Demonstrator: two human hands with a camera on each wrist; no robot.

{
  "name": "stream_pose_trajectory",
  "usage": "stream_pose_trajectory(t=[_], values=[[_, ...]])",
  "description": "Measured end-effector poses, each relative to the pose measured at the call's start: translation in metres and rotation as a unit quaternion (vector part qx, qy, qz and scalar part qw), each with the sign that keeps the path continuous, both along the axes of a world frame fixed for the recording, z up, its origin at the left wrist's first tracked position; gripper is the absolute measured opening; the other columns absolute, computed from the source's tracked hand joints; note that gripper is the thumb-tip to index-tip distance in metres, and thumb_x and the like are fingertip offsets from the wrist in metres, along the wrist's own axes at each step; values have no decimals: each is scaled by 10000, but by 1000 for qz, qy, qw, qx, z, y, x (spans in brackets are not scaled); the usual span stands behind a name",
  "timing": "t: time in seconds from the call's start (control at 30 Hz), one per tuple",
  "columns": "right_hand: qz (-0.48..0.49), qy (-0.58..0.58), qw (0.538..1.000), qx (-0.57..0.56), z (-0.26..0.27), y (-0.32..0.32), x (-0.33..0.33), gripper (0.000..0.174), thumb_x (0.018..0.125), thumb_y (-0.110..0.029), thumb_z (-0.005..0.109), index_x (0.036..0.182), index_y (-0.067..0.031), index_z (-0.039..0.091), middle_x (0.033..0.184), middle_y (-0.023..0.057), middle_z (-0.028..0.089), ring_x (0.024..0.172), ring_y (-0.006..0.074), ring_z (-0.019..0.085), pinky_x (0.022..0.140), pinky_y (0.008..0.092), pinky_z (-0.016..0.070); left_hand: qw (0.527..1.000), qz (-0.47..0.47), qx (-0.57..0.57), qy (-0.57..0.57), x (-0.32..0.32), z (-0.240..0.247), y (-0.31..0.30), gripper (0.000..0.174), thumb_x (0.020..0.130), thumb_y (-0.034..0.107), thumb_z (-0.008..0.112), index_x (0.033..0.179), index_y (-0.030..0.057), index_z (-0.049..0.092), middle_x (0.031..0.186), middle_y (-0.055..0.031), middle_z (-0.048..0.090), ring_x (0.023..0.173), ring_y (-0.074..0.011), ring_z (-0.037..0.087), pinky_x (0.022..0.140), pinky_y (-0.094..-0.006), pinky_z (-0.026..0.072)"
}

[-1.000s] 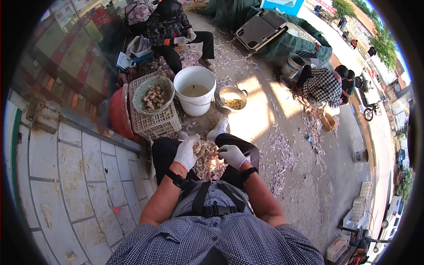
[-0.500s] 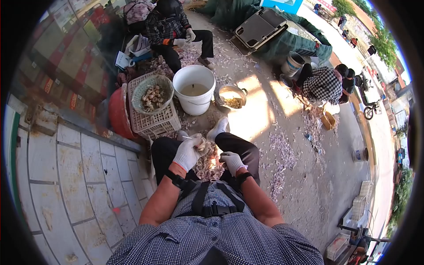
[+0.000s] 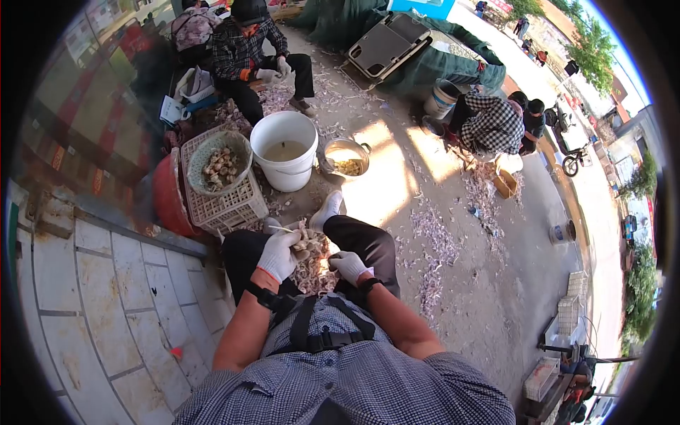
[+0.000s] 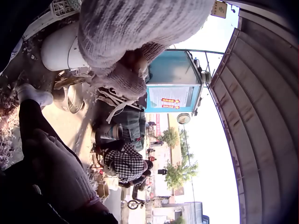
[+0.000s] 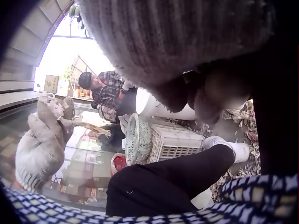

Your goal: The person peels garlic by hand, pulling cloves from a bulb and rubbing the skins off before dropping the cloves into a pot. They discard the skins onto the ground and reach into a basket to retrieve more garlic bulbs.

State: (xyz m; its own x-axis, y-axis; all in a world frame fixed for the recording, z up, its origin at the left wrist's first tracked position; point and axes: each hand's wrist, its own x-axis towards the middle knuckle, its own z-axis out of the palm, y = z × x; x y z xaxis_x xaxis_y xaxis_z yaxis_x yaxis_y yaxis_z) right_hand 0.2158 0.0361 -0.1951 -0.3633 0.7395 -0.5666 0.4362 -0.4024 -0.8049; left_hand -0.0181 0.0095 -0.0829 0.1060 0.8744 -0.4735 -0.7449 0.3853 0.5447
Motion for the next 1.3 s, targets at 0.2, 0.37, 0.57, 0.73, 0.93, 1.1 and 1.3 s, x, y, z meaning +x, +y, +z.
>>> stream_pose_trajectory(t=[0.2, 0.37, 0.57, 0.73, 0.93, 1.1, 1.3], values=[[-11, 10, 1000, 7, -3, 1, 2, 298, 948, -241, 651, 975, 51, 709, 834, 126, 735, 699, 201, 707, 641, 343, 591, 999, 10, -12, 29, 1, -8, 0, 186, 1072, 142, 525, 1158, 57, 666, 1027, -102, 717, 738, -171, 638, 548, -262, 461], [-12, 8, 1000, 14, 4, 0, 2, 299, 950, -244, 654, 989, 47, 709, 848, 128, 739, 712, 199, 712, 640, 340, 594, 999, 7, -16, 43, -4, -23, 2, 167, 1070, 144, 533, 1138, 67, 665, 1001, -107, 708, 676, -150, 591, 519, -267, 418], [-8, 7, 1000, 5, -10, 2, 2, 294, 957, -235, 651, 1012, 48, 710, 866, 122, 743, 734, 192, 718, 641, 335, 595, 998, 3, -59, -3, -1, -10, 2, 146, 1070, 156, 540, 1129, 85, 653, 917, -96, 673, 626, -143, 546, 488, -264, 362], [-13, 9, 1000, 5, -5, 1, 3, 298, 959, -234, 650, 1030, 48, 714, 875, 117, 747, 741, 188, 719, 644, 329, 593, 996, 11, -77, 46, 3, 3, 2, 166, 1071, 206, 552, 1127, 87, 654, 876, -99, 653, 593, -151, 516, 489, -291, 366], [-26, 32, 999, -28, -9, 2, 3, 254, 965, -207, 653, 1099, 4, 697, 873, 64, 731, 632, 121, 628, 539, 275, 493, 999, -21, -49, -12, -3, -8, 3, 184, 1055, 245, 585, 1101, 83, 660, 844, -99, 637, 585, -173, 516, 490, -323, 368], [-26, 22, 999, -14, -5, 1, 3, 295, 957, -236, 654, 1025, 43, 724, 879, 109, 744, 735, 180, 701, 641, 328, 582, 999, -20, -29, 0, -6, -18, 4, 206, 1054, 262, 588, 1089, 78, 673, 861, -101, 647, 610, -177, 560, 507, -310, 417], [-40, 41, 998, -29, -4, 0, 2, 280, 949, -213, 657, 1023, 50, 722, 862, 89, 728, 704, 163, 670, 623, 321, 556, 999, -13, -37, -27, -11, -25, 3, 233, 1060, 285, 584, 1084, 75, 684, 877, -105, 662, 663, -189, 627, 510, -284, 471]])
